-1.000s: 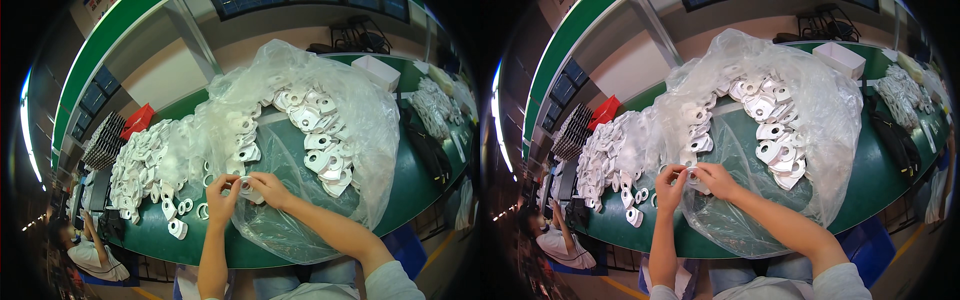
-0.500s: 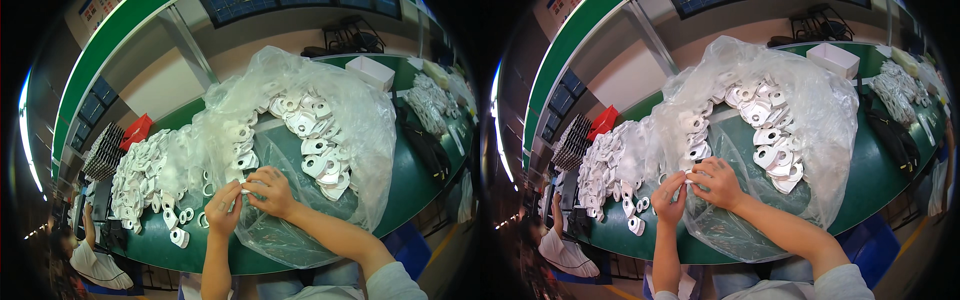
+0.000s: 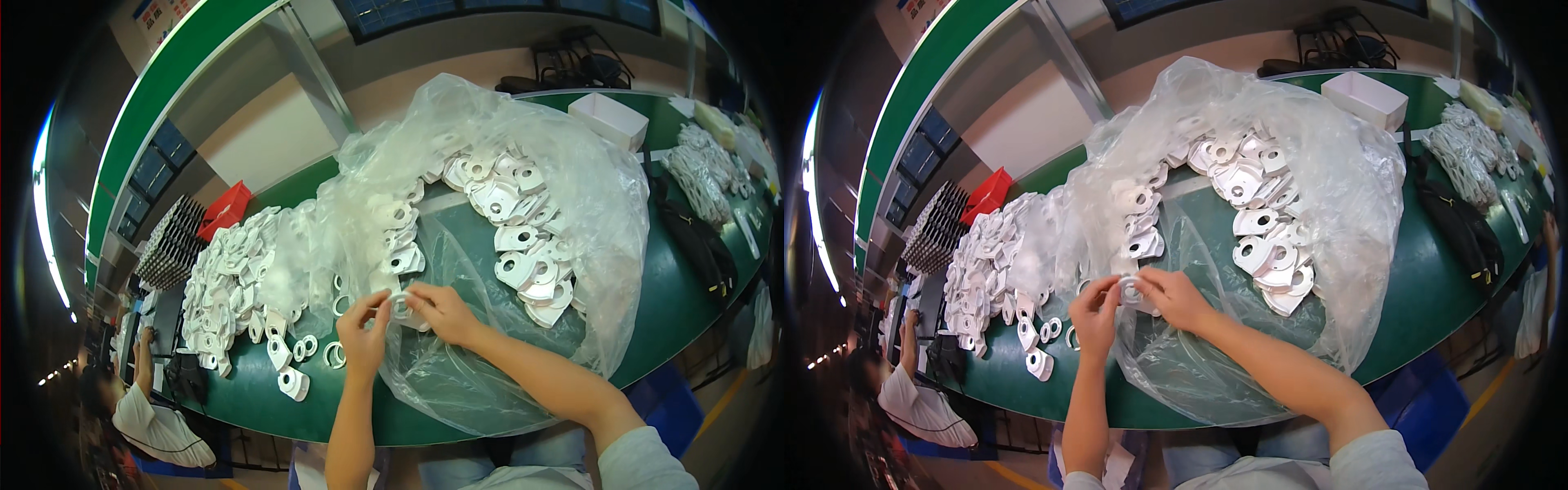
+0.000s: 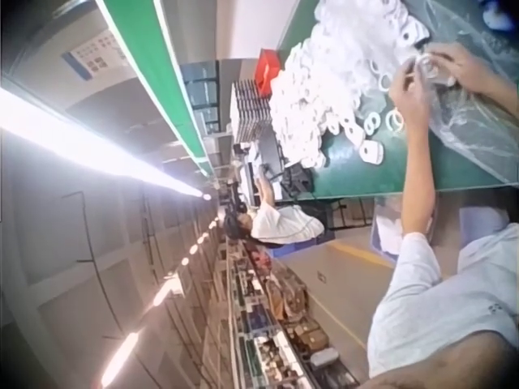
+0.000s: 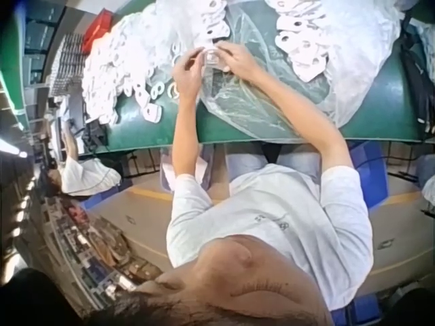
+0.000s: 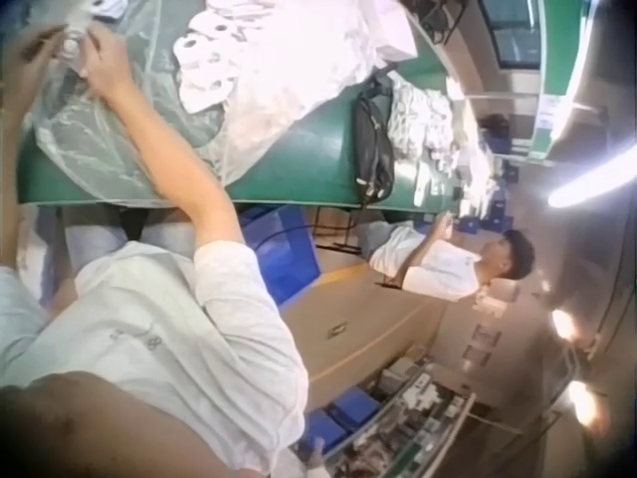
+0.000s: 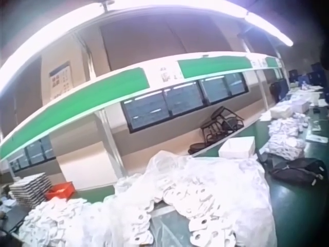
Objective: Assembling small white plastic parts by inserting colored rings into a base on a factory assembly line.
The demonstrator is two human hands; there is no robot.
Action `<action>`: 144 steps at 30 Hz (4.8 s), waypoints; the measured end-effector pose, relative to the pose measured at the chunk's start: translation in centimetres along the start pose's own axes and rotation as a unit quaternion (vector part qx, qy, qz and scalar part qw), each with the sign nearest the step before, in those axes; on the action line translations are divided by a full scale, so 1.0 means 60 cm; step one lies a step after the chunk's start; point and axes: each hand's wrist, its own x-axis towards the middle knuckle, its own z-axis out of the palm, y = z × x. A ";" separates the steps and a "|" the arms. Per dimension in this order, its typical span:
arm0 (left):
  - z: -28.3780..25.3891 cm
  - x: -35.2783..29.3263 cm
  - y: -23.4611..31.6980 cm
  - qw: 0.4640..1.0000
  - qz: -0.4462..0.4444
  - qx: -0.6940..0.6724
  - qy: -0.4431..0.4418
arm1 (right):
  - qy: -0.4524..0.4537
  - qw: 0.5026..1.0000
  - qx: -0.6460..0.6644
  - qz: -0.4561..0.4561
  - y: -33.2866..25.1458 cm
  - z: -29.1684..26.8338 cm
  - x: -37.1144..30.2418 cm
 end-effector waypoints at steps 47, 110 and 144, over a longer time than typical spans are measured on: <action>0.061 0.060 -0.023 0.925 0.124 0.356 0.042 | 0.090 0.917 0.352 0.168 0.031 -0.011 0.021; 0.039 0.016 0.031 0.928 0.238 0.284 -0.040 | -0.037 0.933 0.319 0.161 0.013 -0.024 0.019; -0.100 0.009 0.045 0.984 -0.171 0.044 -0.020 | -0.052 0.923 0.322 0.205 0.009 -0.036 0.020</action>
